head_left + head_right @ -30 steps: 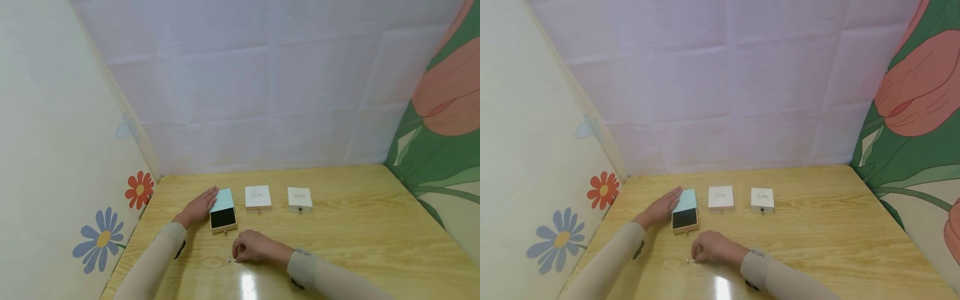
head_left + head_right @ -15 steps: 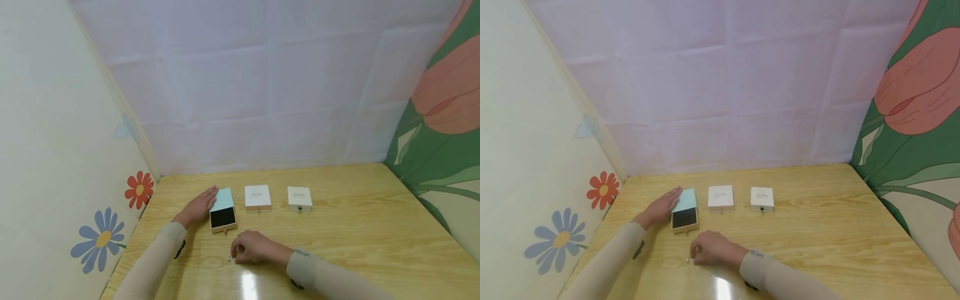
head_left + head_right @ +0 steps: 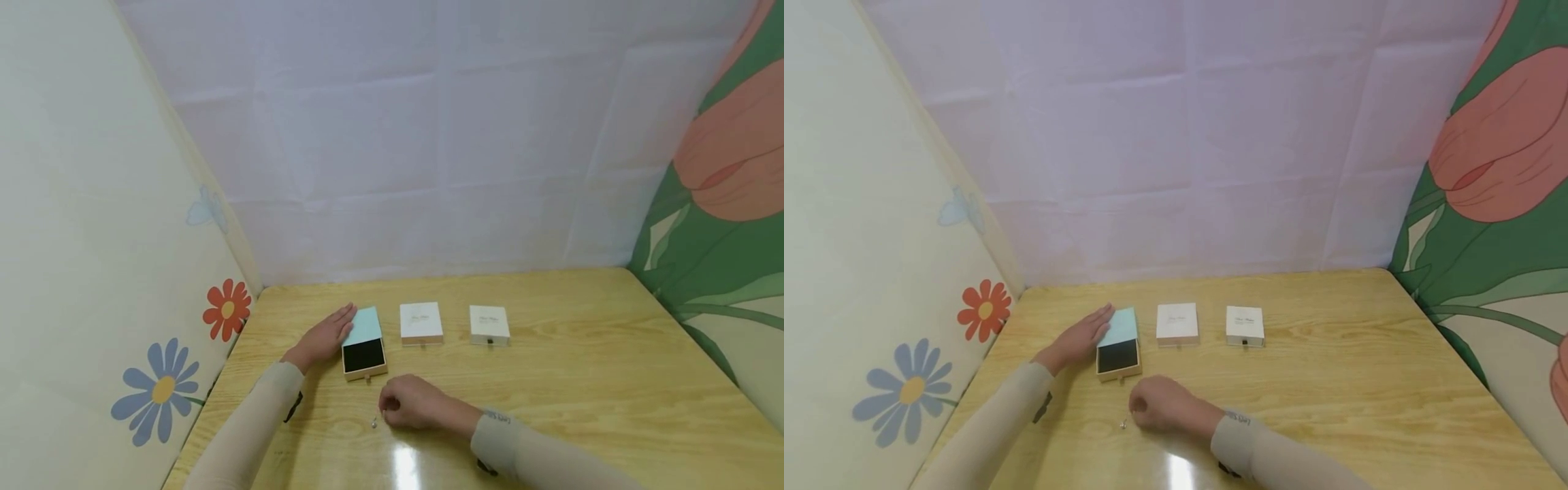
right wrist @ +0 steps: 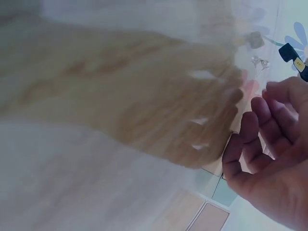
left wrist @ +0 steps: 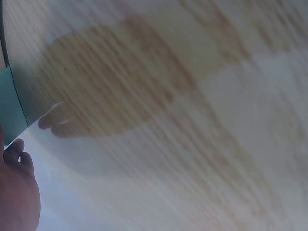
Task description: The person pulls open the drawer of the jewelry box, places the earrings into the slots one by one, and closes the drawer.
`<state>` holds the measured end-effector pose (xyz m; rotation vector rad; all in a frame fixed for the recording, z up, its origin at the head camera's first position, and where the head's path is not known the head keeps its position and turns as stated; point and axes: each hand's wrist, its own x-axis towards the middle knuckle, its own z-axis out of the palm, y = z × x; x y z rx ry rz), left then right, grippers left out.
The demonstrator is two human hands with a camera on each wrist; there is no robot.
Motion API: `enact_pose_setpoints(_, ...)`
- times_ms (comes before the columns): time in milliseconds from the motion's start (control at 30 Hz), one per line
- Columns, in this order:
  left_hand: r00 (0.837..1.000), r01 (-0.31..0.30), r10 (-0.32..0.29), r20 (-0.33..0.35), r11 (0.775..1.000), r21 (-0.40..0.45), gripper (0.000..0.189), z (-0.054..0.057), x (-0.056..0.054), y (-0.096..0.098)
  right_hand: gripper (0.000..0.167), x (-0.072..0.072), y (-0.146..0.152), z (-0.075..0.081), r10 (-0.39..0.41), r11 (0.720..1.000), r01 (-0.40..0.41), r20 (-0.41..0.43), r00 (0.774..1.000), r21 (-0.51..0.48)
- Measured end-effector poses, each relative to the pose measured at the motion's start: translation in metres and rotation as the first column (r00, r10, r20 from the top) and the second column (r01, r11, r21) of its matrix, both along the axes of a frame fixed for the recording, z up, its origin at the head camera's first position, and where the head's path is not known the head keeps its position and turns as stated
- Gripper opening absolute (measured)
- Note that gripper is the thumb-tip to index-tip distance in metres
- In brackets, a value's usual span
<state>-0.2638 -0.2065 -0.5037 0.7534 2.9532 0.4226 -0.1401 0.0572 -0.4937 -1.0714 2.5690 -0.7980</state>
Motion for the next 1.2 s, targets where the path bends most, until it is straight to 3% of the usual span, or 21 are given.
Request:
enact_pose_setpoints(333,1.0,-0.008,0.008,-0.003,1.0,0.0,0.057,-0.005,0.0,0.0,0.011,-0.006,-0.003,0.009,-0.123,0.985,0.123,0.001,0.992,-0.12)
enact_pose_setpoints(733,1.0,-0.017,0.017,-0.003,1.0,0.012,0.057,-0.01,-0.001,-0.002,0.012,-0.022,-0.007,0.012,-0.166,0.953,0.161,0.0,0.986,-0.255)
enact_pose_setpoints(967,1.0,-0.022,0.022,0.001,0.999,0.028,0.056,-0.005,0.001,-0.002,0.001,-0.036,-0.014,0.015,-0.204,0.939,0.215,0.069,0.977,-0.267)
enact_pose_setpoints(1200,1.0,-0.025,0.025,0.007,0.999,0.042,0.056,-0.003,0.001,0.0,0.01,-0.051,-0.018,0.014,-0.255,0.923,0.235,-0.026,0.967,-0.305)
